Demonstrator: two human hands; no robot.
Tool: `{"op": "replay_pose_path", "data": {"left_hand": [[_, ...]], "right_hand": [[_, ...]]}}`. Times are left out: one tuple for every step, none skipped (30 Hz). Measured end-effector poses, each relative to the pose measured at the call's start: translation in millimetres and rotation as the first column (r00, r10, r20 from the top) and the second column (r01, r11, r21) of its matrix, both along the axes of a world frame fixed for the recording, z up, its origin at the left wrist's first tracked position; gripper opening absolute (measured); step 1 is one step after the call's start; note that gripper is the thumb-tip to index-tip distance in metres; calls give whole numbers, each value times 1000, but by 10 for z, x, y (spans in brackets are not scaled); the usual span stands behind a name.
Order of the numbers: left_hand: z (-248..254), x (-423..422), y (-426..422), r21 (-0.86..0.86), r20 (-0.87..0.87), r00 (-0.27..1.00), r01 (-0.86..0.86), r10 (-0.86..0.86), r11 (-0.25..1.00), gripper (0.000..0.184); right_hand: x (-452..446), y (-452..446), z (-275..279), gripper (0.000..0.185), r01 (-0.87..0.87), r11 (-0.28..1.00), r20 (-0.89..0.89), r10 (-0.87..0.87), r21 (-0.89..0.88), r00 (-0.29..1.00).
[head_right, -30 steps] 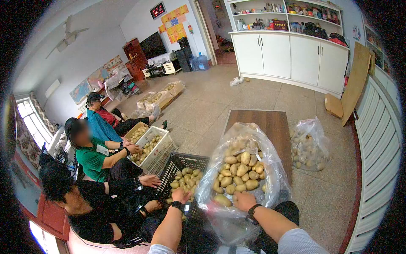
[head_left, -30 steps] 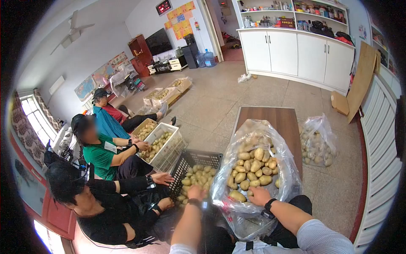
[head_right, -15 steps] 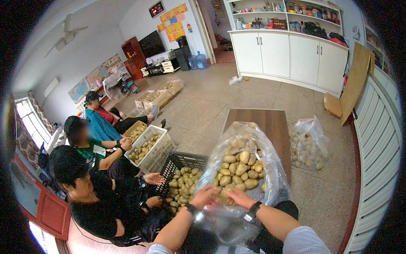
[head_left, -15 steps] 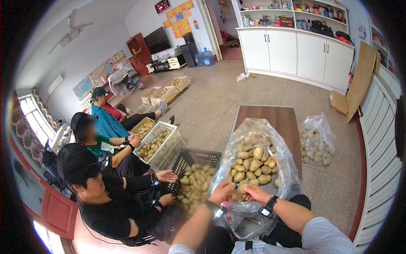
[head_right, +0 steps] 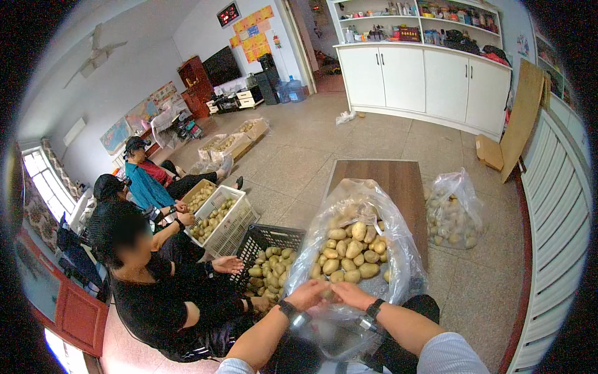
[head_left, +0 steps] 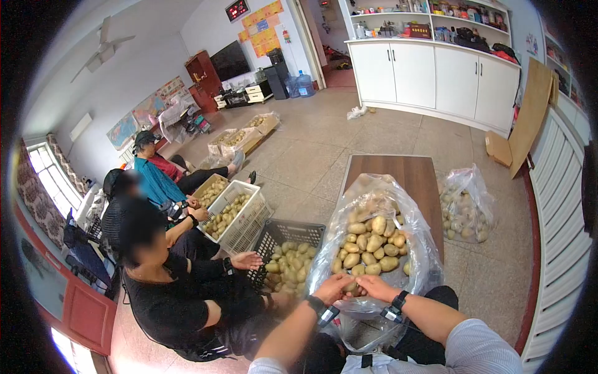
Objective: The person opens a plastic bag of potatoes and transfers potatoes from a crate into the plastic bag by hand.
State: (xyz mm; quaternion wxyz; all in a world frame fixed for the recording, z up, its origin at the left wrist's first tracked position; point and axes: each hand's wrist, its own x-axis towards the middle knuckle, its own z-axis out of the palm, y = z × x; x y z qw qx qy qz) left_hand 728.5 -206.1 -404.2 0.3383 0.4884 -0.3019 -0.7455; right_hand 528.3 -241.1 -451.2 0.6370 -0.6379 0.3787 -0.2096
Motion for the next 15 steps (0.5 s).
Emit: {"op": "replay_pose_path", "data": {"left_hand": [[39, -1, 14, 9, 17, 998, -60, 60, 998, 24], [-21, 35, -8, 8, 16, 998, -61, 60, 998, 24], [-65, 77, -41, 11, -35, 994, -104, 104, 995, 24], [-112, 117, -60, 15, -86, 985, -146, 147, 989, 24], [-160, 161, -77, 14, -87, 985, -146, 147, 989, 24], [-132, 199, -92, 32, -74, 970, -229, 230, 973, 24], [-105, 236, -90, 48, -60, 948, -310, 313, 950, 25], [-166, 299, -89, 47, -61, 948, -311, 313, 949, 25], [-295, 391, -103, -305, 97, 959, -226, 266, 925, 25], [-327, 458, -118, -602, 261, 927, -61, 268, 796, 26], [-343, 536, -205, -36, -153, 912, -391, 382, 920, 27], [-480, 644, -212, -37, -153, 911, -392, 382, 919, 27], [-620, 753, -185, -405, 124, 925, -284, 360, 869, 27], [-536, 782, -135, -679, 381, 830, -48, 408, 732, 26], [-432, 819, -190, -8, -146, 822, -557, 550, 831, 32]], "right_hand": [[-9, -14, -63, 36, 35, 992, -37, -40, -119, 999], [-48, -22, -125, 36, 34, 992, -37, -39, -120, 999], [-99, -19, -137, 32, 33, 927, -210, -119, -374, 970], [-126, -19, -150, 28, -19, 801, -347, -238, -599, 907], [-158, 1, -168, 28, -19, 801, -348, -238, -599, 907], [-202, 64, -64, 28, -53, 729, -413, -325, -683, 851], [-225, 102, 0, 29, -100, 650, -461, -414, -753, 785], [-229, 90, -86, 29, -101, 649, -462, -414, -754, 784], [-233, 69, -212, 29, -145, 669, -532, -421, -729, 734], [-227, 66, -239, 29, -185, 690, -598, -425, -700, 679], [-232, 66, -265, 29, -185, 690, -598, -425, -700, 679], [-226, 87, -211, 28, -197, 742, -653, -393, -641, 647], [-213, 104, -159, 27, -204, 790, -705, -357, -578, 613], [-216, 92, -233, 27, -204, 790, -704, -357, -578, 614], [-222, 78, -321, 26, -198, 792, -700, -355, -577, 620]]}}
